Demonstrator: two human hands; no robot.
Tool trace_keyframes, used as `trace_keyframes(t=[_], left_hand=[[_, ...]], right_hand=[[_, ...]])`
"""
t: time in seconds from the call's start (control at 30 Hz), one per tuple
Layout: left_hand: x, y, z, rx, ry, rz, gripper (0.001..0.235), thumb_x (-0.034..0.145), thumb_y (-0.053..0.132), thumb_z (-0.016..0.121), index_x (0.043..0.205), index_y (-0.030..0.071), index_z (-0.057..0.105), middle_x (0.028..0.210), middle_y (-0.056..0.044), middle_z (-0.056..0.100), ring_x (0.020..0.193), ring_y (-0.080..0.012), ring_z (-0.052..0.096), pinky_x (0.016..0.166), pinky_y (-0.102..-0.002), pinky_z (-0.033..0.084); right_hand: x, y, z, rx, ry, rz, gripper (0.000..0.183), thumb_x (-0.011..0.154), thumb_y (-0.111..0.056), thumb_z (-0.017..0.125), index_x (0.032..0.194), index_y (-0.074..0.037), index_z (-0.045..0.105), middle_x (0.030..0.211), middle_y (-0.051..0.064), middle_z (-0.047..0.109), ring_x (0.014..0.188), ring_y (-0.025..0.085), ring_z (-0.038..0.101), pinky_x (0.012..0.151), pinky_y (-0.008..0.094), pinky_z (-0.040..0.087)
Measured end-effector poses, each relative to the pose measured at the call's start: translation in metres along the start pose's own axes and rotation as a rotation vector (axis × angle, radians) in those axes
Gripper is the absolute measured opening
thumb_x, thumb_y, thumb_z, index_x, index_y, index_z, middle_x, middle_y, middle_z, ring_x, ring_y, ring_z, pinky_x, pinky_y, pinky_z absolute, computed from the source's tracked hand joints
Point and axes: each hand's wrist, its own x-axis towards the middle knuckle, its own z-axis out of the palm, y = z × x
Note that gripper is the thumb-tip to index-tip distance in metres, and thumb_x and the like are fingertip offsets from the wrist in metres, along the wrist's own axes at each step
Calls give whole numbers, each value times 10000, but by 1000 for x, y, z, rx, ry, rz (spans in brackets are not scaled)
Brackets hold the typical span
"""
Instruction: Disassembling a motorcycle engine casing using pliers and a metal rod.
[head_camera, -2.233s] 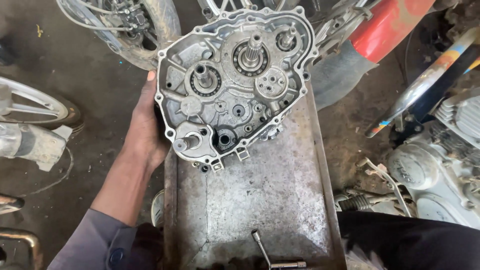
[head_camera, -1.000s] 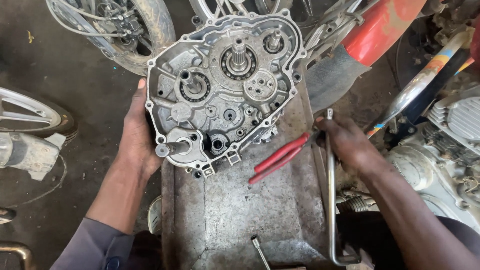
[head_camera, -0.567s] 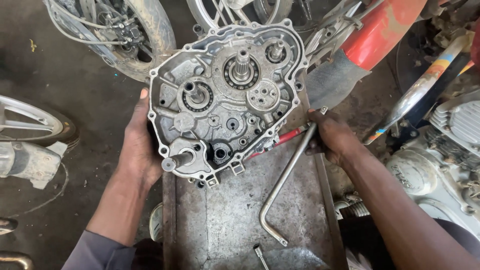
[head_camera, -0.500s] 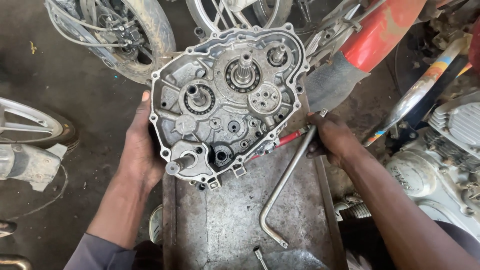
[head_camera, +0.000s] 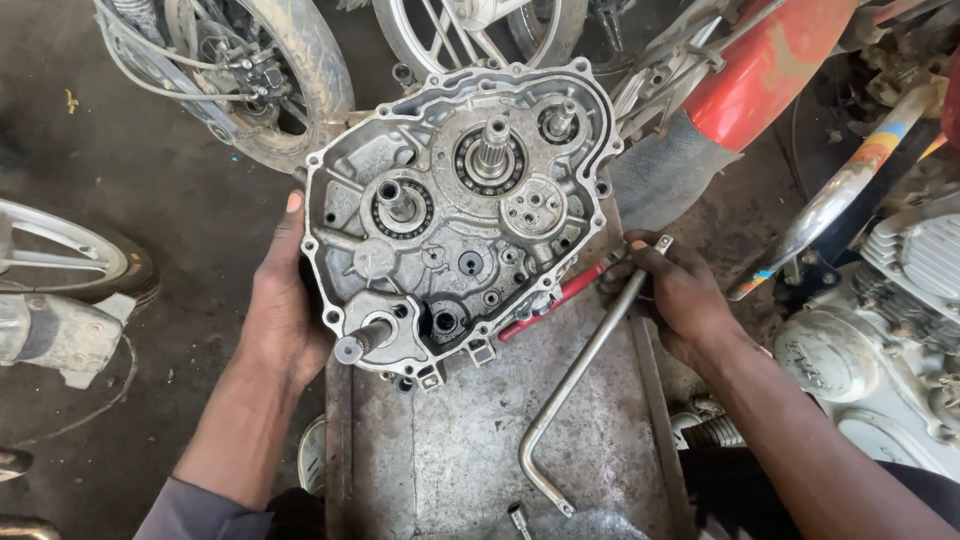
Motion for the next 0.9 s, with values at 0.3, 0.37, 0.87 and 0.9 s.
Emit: trace_keyframes(t=[0.3, 0.37, 0.87, 0.9], left_hand=[[2, 2, 1, 6, 4, 13, 656, 808, 537, 635, 1293, 97, 679, 1267, -148, 715, 1146, -306, 693, 1017, -483, 575], [3, 1, -1, 18, 2, 15, 651, 811, 542, 633, 1283, 98, 684, 1251, -149, 717, 1129, -306, 697, 1007, -484, 579], [-6, 1, 1, -26, 11, -8, 552, 900, 531, 579, 1226, 102, 693, 1154, -123, 720, 1030, -271, 711, 914, -448, 611], [-7, 1, 2, -34, 13, -15, 560, 893, 536, 578, 1232, 105, 692, 1162, -120, 721, 1035, -271, 712, 917, -450, 610]], right_hand=[[-18, -9, 8, 200, 1, 73, 294, 1069, -219, 484, 1310, -63, 551, 826, 188, 708, 598, 297, 699, 544, 456, 638], [-19, -10, 12, 203, 19, 64, 276, 1068, -216, 495, 1280, -50, 555, 802, 185, 701, 578, 292, 693, 525, 445, 633], [-1, 18, 3, 94, 129, 28, 268, 811, 86, 690, 1066, 60, 614, 673, 178, 606, 423, 289, 607, 429, 465, 604], [-2, 18, 2, 82, 120, 9, 307, 798, 108, 679, 1097, 73, 617, 693, 178, 611, 422, 280, 605, 431, 459, 608]])
